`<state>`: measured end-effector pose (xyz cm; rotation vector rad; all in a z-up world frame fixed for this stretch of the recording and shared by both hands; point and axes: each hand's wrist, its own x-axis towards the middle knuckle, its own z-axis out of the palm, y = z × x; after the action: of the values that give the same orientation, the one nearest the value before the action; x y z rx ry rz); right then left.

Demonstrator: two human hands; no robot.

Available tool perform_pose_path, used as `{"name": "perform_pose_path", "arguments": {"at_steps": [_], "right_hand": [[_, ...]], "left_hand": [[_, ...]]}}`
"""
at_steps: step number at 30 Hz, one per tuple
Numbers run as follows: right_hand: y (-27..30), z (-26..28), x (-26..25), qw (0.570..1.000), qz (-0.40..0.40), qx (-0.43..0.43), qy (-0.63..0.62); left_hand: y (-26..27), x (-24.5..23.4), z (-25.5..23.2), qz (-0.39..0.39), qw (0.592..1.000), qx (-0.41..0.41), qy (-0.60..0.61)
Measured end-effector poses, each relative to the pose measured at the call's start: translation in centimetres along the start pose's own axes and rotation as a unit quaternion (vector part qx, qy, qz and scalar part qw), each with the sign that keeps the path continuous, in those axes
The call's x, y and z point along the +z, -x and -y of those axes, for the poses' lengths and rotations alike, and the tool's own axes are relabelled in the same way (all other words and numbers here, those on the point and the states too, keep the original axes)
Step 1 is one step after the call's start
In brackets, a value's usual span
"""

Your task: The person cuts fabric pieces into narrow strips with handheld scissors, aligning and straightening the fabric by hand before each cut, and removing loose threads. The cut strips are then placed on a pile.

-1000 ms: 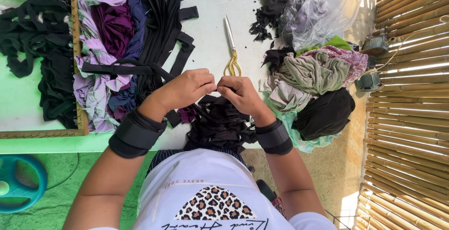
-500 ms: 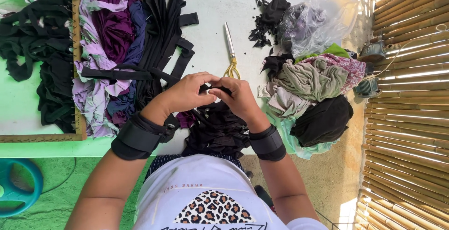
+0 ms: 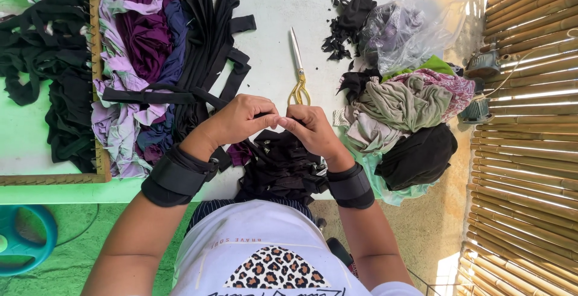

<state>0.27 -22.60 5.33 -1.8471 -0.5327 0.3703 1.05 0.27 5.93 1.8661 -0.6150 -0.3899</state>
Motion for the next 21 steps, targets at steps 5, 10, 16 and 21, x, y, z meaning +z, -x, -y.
{"name": "perform_pose_path", "arguments": {"at_steps": [5,10,16,21], "right_hand": [[0.4,-1.5,-0.2,1.000,-0.014,0.006,-0.005],[0.3,-4.3,-0.2,0.998,-0.040,0.031,-0.039],[-1.4,2.8,-0.6,0.983,-0.084,-0.161,0.008],[-1.7,-0.7,-0.2,0.997,-0.018,-0.059,0.040]], "left_hand": [[0.1,-0.5,1.3,0.000,0.999,-0.026,0.035],[-0.2,0.2,2.6,0.024,0.990,-0.073,0.116],[-0.1,1.2,3.4,0.025,0.977,-0.129,0.167],[-0.3,1.1,3.1,-0.005,0.989,-0.116,0.096]]}}
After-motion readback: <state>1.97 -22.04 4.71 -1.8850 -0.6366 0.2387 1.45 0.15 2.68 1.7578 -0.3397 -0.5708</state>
